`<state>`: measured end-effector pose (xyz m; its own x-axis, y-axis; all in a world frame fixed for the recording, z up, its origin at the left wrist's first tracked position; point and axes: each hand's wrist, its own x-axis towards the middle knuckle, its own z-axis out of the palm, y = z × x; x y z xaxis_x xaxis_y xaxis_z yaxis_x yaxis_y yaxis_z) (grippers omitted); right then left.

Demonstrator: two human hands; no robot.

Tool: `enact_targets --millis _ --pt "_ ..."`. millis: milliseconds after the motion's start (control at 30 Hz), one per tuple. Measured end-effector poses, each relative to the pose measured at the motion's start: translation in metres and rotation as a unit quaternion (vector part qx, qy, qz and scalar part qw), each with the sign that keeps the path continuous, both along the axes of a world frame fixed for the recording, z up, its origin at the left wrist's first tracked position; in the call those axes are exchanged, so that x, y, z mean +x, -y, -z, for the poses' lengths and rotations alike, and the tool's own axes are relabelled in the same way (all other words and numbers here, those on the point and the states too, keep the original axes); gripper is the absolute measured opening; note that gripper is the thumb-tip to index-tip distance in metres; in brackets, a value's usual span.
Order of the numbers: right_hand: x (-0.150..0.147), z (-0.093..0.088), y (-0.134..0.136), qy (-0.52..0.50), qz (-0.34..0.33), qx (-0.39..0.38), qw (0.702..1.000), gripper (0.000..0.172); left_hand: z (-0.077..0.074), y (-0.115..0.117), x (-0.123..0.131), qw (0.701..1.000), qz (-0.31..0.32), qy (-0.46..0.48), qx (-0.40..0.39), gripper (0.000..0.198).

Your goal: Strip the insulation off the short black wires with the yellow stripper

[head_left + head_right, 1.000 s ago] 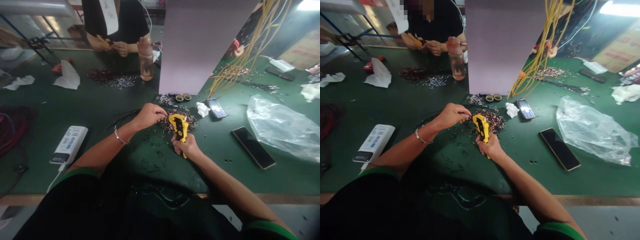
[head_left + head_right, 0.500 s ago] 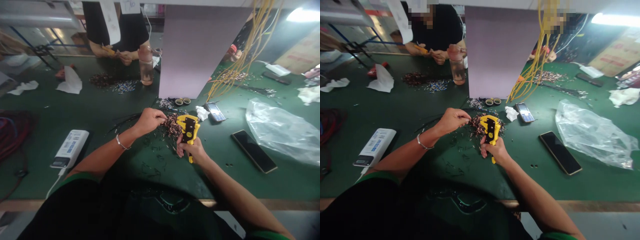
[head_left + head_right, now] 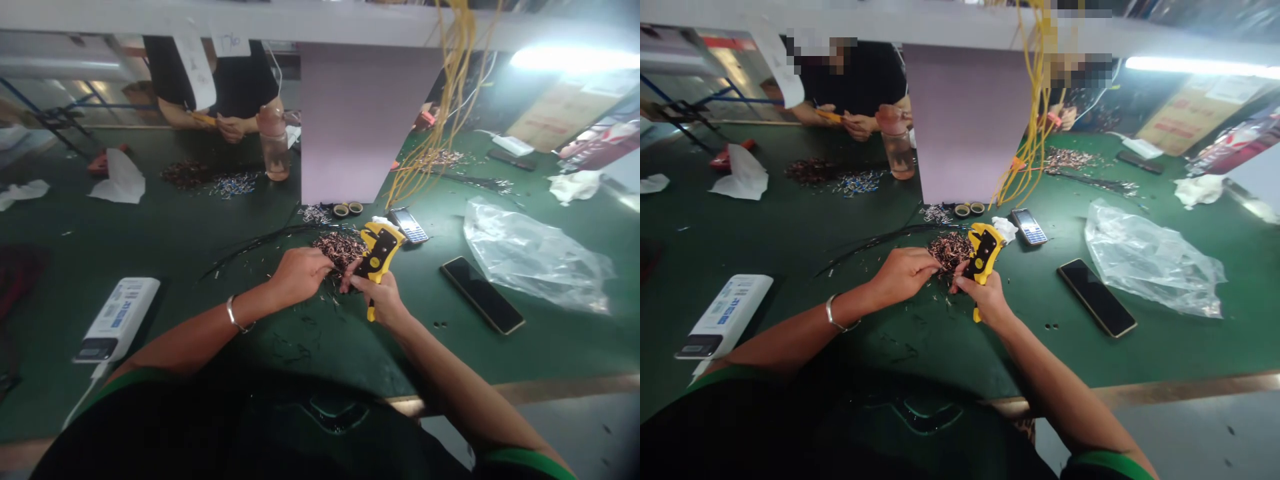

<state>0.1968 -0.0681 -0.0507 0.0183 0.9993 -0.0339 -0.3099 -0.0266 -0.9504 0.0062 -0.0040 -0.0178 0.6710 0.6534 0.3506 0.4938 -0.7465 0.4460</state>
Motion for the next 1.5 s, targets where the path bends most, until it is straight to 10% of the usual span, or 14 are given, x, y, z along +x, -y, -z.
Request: enact_targets --millis 800,1500 --pt "0.005 0.002 -0.006 0.093 0.058 -0.005 0.994 0.011 -0.005 0.005 -0.002 0.998 -0.009 0.045 0.045 0.023" --pt "0.007 0.01 -0.002 0.039 -0.099 -0.015 0.994 0.048 -0.014 -0.007 -0.004 0.971 -0.156 0.16 -0.088 0.019"
